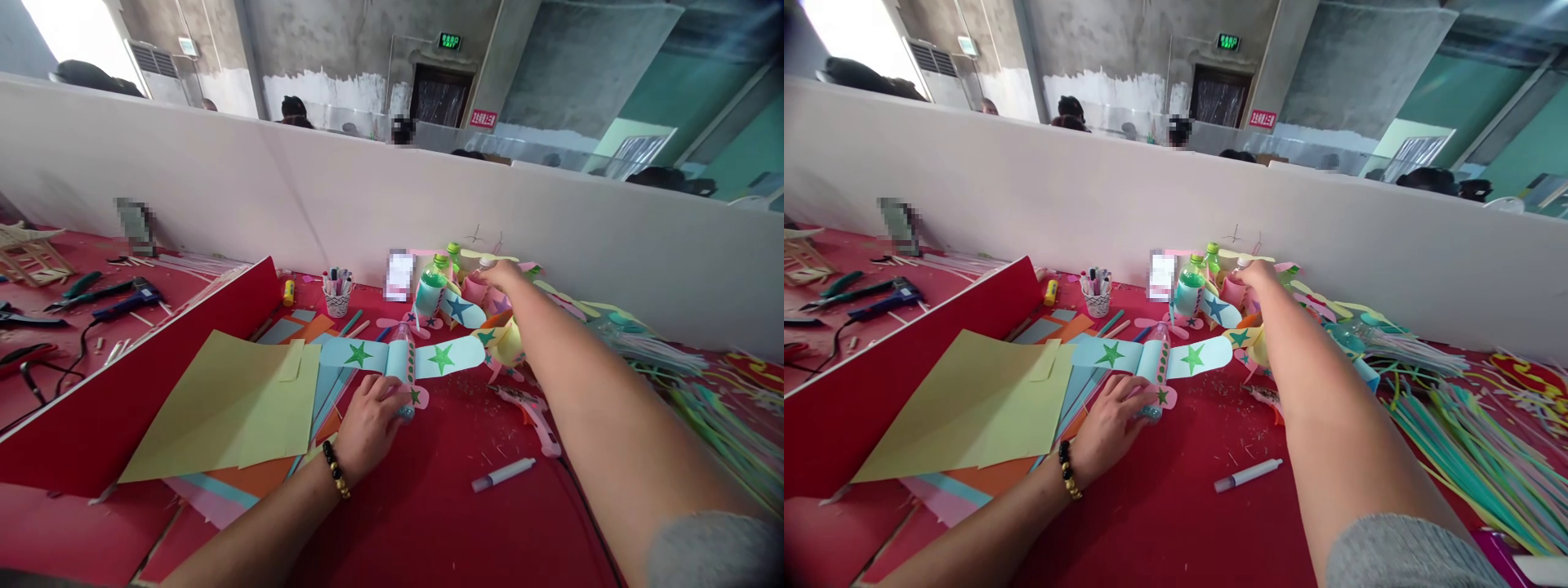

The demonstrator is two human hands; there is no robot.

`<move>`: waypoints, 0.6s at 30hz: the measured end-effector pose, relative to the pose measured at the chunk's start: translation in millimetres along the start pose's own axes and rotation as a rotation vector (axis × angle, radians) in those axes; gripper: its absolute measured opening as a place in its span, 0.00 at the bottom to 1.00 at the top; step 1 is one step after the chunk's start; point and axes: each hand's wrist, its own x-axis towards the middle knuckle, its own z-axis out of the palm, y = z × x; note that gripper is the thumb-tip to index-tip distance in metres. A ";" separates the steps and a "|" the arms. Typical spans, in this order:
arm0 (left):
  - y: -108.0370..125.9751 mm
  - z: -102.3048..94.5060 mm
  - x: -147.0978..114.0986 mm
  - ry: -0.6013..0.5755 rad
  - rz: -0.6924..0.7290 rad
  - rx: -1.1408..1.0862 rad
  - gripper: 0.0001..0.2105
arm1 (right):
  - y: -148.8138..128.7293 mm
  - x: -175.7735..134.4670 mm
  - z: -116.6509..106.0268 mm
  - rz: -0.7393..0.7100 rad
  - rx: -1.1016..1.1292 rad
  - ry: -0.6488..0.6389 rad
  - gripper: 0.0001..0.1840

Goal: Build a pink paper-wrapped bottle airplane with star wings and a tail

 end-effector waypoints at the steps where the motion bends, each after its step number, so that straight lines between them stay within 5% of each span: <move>1: -0.2 -0.1 0.0 0.001 -0.003 -0.002 0.18 | -0.9 -1.6 -3.3 0.019 -0.020 -0.019 0.23; 6: -0.1 0.5 -0.9 0.012 0.008 -0.006 0.16 | -9.8 -16.0 -30.6 0.082 -0.136 -0.061 0.18; 11: 4.8 -1.3 -3.9 -0.014 0.032 -0.015 0.15 | -23.7 -62.7 -52.9 -0.049 -0.129 -0.042 0.17; 14: 10.7 -4.2 -7.1 -0.062 0.080 -0.031 0.16 | -27.9 -106.2 -39.2 -0.210 -0.026 -0.215 0.22; 18: 17.8 -7.9 -10.3 -0.131 0.118 -0.070 0.16 | -27.9 -149.9 6.4 -0.303 0.058 -0.523 0.22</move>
